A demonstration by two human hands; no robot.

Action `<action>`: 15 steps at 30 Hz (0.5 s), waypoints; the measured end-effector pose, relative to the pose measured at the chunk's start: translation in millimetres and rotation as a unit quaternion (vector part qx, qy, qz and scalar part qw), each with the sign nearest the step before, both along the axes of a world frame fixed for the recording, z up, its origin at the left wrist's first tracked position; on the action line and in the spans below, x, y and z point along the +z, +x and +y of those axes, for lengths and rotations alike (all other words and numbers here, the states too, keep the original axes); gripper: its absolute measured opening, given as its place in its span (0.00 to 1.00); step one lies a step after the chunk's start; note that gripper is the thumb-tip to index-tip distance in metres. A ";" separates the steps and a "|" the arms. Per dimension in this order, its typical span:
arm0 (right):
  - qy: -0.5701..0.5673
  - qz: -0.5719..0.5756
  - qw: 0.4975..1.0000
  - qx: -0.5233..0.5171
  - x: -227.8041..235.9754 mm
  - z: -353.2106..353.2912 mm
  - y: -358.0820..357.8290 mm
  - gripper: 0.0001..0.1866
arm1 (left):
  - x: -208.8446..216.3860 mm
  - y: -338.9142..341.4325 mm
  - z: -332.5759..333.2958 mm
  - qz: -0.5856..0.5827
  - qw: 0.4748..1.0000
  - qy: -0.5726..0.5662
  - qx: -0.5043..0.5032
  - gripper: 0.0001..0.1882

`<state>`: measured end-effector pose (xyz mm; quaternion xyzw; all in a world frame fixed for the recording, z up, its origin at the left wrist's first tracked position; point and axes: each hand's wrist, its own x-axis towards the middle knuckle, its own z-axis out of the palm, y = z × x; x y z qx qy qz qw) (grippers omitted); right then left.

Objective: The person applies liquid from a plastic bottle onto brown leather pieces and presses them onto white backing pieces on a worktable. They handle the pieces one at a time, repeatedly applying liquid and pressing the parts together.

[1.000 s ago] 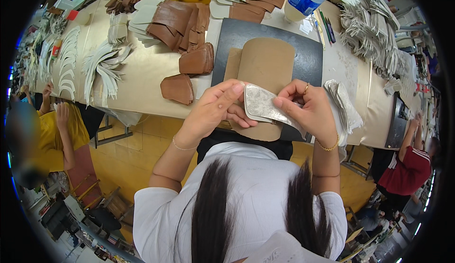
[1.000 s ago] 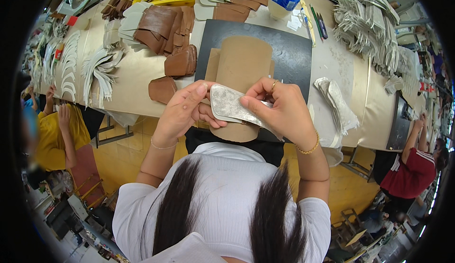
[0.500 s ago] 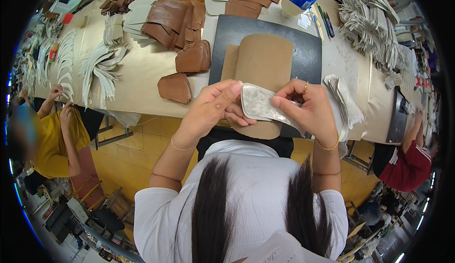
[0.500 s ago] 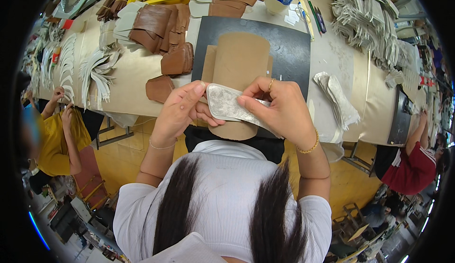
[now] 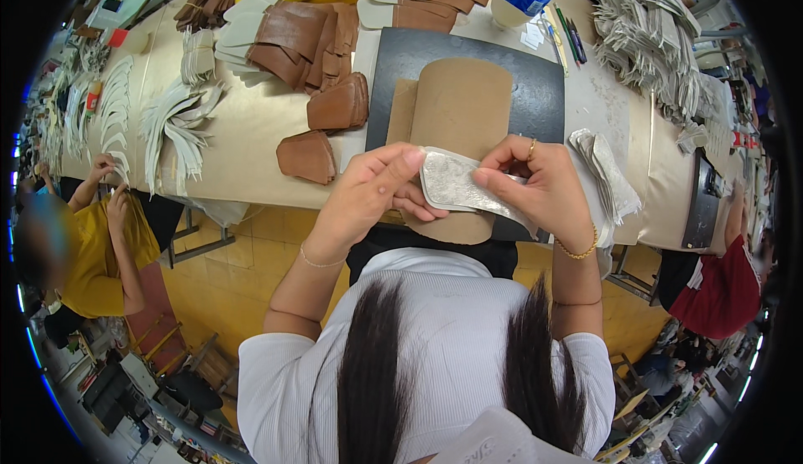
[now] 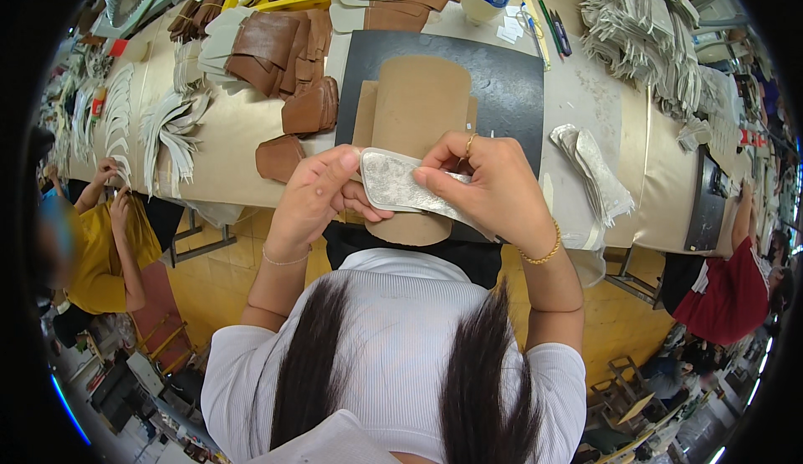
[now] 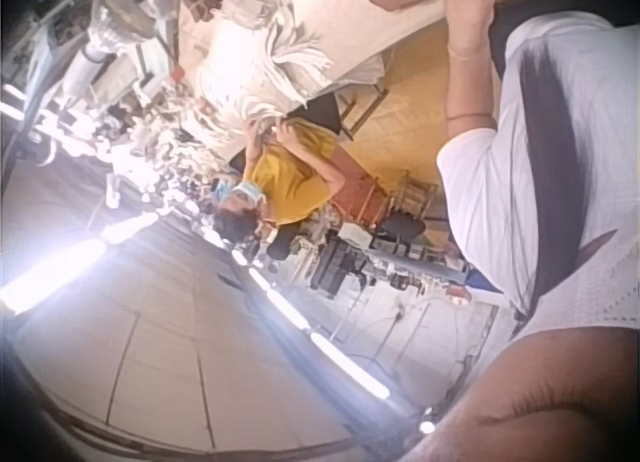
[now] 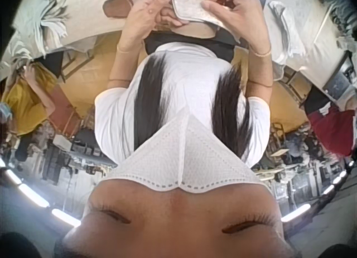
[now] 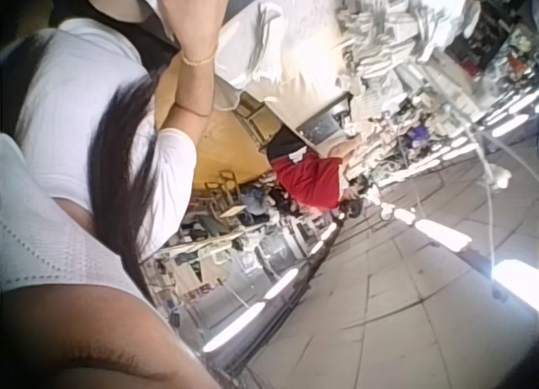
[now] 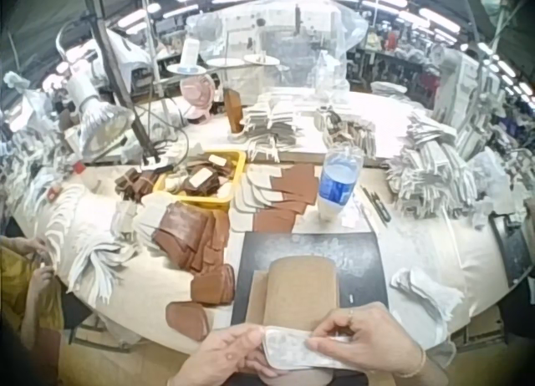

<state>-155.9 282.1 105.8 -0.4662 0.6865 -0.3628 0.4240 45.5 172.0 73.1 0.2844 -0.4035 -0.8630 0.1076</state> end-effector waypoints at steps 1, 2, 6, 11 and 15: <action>-0.002 -0.002 1.000 -0.002 -0.7 0.2 0.4 0.06 | -0.1 0.0 0.1 -0.002 1.000 -0.001 0.000 0.21; -0.004 -0.004 1.000 -0.004 -0.9 0.4 0.8 0.06 | -0.1 -0.1 0.0 -0.004 1.000 -0.001 0.000 0.19; 0.000 0.016 1.000 0.004 0.7 -0.4 1.0 0.07 | 3.0 -4.8 2.6 -0.068 0.996 -0.049 0.008 0.11; 0.030 0.038 0.999 0.022 8.0 -2.3 -4.2 0.09 | -4.4 -2.8 -1.6 -0.069 0.995 -0.063 -0.021 0.10; -0.014 0.013 0.998 0.053 22.2 -3.4 -15.0 0.12 | 1.6 -0.1 -3.6 -0.028 0.998 -0.052 0.032 0.09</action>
